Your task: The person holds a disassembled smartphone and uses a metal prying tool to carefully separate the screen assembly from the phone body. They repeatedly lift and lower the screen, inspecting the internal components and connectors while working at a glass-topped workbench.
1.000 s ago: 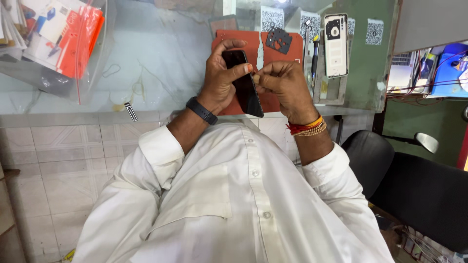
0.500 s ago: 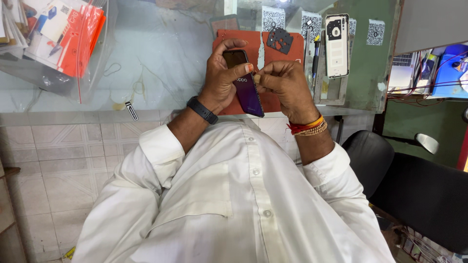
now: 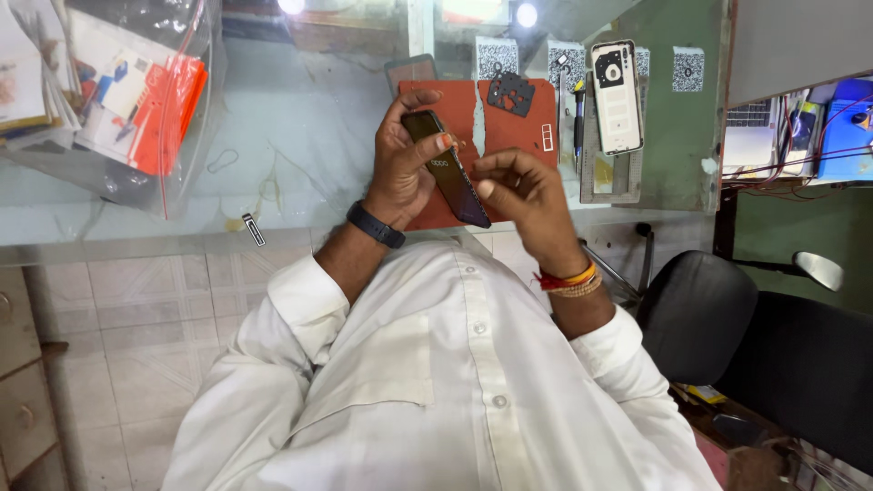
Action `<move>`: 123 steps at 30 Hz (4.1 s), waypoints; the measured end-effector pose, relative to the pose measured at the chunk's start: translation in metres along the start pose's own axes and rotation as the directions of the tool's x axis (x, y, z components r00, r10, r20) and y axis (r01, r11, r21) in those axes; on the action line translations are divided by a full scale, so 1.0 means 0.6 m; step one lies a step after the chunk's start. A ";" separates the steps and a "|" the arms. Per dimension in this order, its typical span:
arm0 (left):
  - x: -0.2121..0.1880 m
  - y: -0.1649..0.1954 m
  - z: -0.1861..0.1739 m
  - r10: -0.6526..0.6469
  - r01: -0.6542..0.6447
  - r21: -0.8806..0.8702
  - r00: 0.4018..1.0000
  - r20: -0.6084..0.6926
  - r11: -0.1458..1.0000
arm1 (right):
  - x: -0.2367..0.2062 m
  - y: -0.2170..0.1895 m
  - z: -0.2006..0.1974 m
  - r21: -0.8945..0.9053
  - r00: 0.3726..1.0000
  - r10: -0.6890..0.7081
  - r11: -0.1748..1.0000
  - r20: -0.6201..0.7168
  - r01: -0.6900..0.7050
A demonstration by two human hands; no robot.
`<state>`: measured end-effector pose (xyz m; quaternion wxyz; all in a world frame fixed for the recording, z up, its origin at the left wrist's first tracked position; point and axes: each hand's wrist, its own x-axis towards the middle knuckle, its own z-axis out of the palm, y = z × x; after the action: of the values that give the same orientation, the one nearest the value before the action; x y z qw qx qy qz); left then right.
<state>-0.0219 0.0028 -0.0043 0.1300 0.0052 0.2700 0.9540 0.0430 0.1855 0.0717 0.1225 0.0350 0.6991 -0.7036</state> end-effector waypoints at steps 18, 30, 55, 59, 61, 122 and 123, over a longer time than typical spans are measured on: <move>-0.013 -0.006 0.039 0.042 -0.039 0.066 0.998 -0.046 0.997 | 0.006 0.037 0.026 0.374 0.985 -0.086 0.927 0.148 0.025; -0.031 0.005 0.026 -0.006 0.013 -0.051 0.989 0.145 0.999 | -0.014 0.026 0.043 0.066 0.946 -0.274 0.961 0.171 0.267; -0.057 0.020 -0.024 -0.074 0.116 -0.049 0.854 0.515 0.992 | -0.070 -0.014 0.074 -0.333 0.853 -0.446 0.788 0.271 0.518; -0.051 0.020 -0.026 -0.094 0.139 -0.043 0.836 0.540 0.989 | -0.072 -0.009 0.074 -0.358 0.850 -0.458 0.772 0.260 0.525; -0.049 0.023 -0.023 -0.105 0.156 -0.045 0.825 0.555 0.987 | -0.071 -0.009 0.073 -0.369 0.853 -0.456 0.770 0.253 0.521; -0.084 0.025 0.058 -0.008 -0.009 0.803 1.000 0.017 0.596 | 0.025 -0.055 0.021 -0.412 0.956 -0.289 0.866 0.050 0.283; -0.084 0.026 0.058 -0.001 -0.019 0.802 1.000 0.025 0.598 | 0.026 -0.056 0.019 -0.405 0.958 -0.280 0.871 0.059 0.279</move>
<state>0.0257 -0.0044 0.0366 0.1121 0.0753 0.6677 0.7321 0.0219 0.1718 0.1011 0.0239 -0.0924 0.8285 -0.5518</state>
